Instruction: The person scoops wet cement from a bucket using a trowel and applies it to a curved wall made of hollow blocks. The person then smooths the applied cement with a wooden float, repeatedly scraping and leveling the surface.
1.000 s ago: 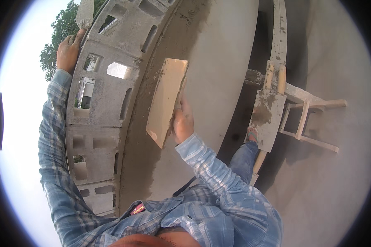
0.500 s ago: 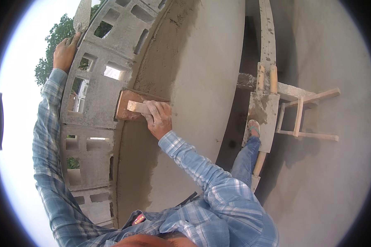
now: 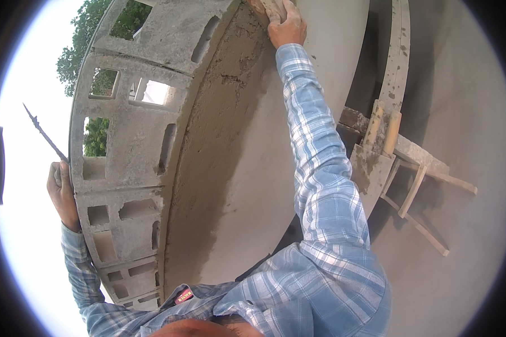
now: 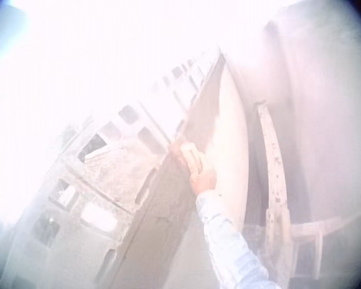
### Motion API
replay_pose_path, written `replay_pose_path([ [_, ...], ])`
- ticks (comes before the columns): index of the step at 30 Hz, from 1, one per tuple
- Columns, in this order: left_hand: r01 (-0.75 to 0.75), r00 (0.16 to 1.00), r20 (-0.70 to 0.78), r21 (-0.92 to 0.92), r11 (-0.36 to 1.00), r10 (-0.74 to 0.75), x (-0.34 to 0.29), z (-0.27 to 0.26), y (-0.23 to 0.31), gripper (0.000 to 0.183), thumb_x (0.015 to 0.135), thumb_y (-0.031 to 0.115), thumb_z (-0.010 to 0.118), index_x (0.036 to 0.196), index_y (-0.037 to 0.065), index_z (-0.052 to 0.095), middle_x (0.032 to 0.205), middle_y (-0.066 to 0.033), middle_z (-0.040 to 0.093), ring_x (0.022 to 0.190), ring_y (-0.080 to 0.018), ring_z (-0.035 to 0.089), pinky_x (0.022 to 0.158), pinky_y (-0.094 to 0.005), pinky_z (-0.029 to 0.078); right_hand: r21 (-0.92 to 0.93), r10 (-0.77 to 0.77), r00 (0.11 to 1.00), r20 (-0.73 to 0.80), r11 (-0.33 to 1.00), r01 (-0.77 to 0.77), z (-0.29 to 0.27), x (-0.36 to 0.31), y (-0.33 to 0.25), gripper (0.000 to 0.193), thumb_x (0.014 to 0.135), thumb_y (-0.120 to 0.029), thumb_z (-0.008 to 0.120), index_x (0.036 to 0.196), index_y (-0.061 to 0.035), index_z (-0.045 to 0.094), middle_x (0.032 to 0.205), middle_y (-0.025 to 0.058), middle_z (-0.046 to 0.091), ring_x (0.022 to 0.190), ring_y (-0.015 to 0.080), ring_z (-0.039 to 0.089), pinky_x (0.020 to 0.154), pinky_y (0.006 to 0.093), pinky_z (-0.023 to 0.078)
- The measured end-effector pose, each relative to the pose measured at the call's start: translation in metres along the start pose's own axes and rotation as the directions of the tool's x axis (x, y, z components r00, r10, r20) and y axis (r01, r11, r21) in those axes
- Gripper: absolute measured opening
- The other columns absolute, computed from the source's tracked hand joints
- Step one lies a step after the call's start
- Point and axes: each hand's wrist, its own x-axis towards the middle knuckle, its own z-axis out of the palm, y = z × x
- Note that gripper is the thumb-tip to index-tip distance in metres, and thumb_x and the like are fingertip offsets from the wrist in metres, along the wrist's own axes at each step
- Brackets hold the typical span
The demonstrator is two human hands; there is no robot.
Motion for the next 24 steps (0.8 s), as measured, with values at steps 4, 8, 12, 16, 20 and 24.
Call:
replay_pose_path([
  [4, 0.042, 0.999, 0.018, -0.002, 0.999, -0.042, -0.003, -0.009, -0.009, 0.034, 0.103, 0.031, 0.055, 0.082, 0.003, 0.054, 0.072, 0.002, 0.052, 0.067, -0.0069, 0.041, 0.062, -0.0223, 0.035, 0.004, 0.003, 0.998, 0.061, 1.0, -0.003, 0.006, -0.006, 0.005, 0.049, 0.088, -0.027, 0.071, 0.126, 0.0018, 0.06, 0.121, 0.0208, 0.065, 0.112, 0.0376, 0.062, 0.098, 0.0408, 0.048],
  [8, 0.074, 0.997, 0.03, 0.008, 0.997, -0.074, -0.008, -0.008, -0.006, 0.033, 0.102, 0.031, 0.056, 0.084, 0.003, 0.053, 0.091, -0.0074, 0.067, 0.075, -0.0092, 0.051, 0.071, -0.0256, 0.043, 0.289, -0.006, 0.95, 0.311, 0.953, -0.089, -0.046, -0.195, -0.106, 0.035, 0.084, -0.016, 0.074, 0.117, -0.0072, 0.064, 0.109, 0.01, 0.064, 0.097, 0.0327, 0.059, 0.085, 0.0436, 0.049],
  [12, 0.057, 0.997, 0.044, 0.05, 0.997, -0.059, 0.001, -0.003, -0.001, 0.033, 0.101, 0.032, 0.058, 0.092, 0.0, 0.064, 0.095, -0.0079, 0.07, 0.077, -0.0099, 0.054, 0.072, -0.0274, 0.046, 0.394, -0.226, 0.771, 0.595, 0.918, -0.035, -0.108, -0.322, -0.17, 0.046, 0.071, -0.007, 0.076, 0.115, -0.0129, 0.066, 0.111, 0.004, 0.065, 0.097, 0.0299, 0.061, 0.086, 0.0439, 0.05],
  [16, 0.036, 0.999, -0.003, 0.07, 0.997, -0.036, -0.004, -0.004, 0.002, 0.036, 0.1, 0.035, 0.059, 0.097, 0.0, 0.068, 0.083, -0.0037, 0.067, 0.073, -0.01, 0.054, 0.069, -0.0266, 0.046, 0.262, 0.229, 0.823, 0.52, 0.874, -0.409, -0.124, -0.227, -0.159, 0.038, 0.096, -0.024, 0.064, 0.124, -0.0005, 0.055, 0.115, 0.0166, 0.062, 0.104, 0.0294, 0.062, 0.091, 0.0387, 0.049],
  [20, 0.03, 1.0, 0.001, 0.108, 0.994, -0.031, 0.0, -0.008, 0.008, 0.037, 0.099, 0.035, 0.061, 0.09, -0.001, 0.066, 0.072, -0.0009, 0.059, 0.068, -0.0091, 0.047, 0.063, -0.0245, 0.041, 0.679, 0.563, 0.591, 0.577, 0.072, -0.731, -0.094, -0.104, -0.098, 0.031, 0.099, -0.021, 0.049, 0.124, -0.0024, 0.053, 0.117, 0.0099, 0.06, 0.105, 0.0224, 0.06, 0.09, 0.0402, 0.051],
  [24, -0.024, 0.999, -0.045, 0.109, 0.994, 0.029, 0.0, -0.003, 0.009, 0.038, 0.099, 0.035, 0.062, 0.085, -0.001, 0.062, 0.068, -0.0001, 0.053, 0.066, -0.0086, 0.042, 0.059, -0.0245, 0.037, 0.632, 0.593, 0.517, 0.617, 0.019, -0.775, -0.069, -0.111, -0.124, 0.034, 0.1, -0.026, 0.046, 0.125, -0.0036, 0.054, 0.12, 0.0102, 0.06, 0.108, 0.0261, 0.061, 0.091, 0.0433, 0.053],
])
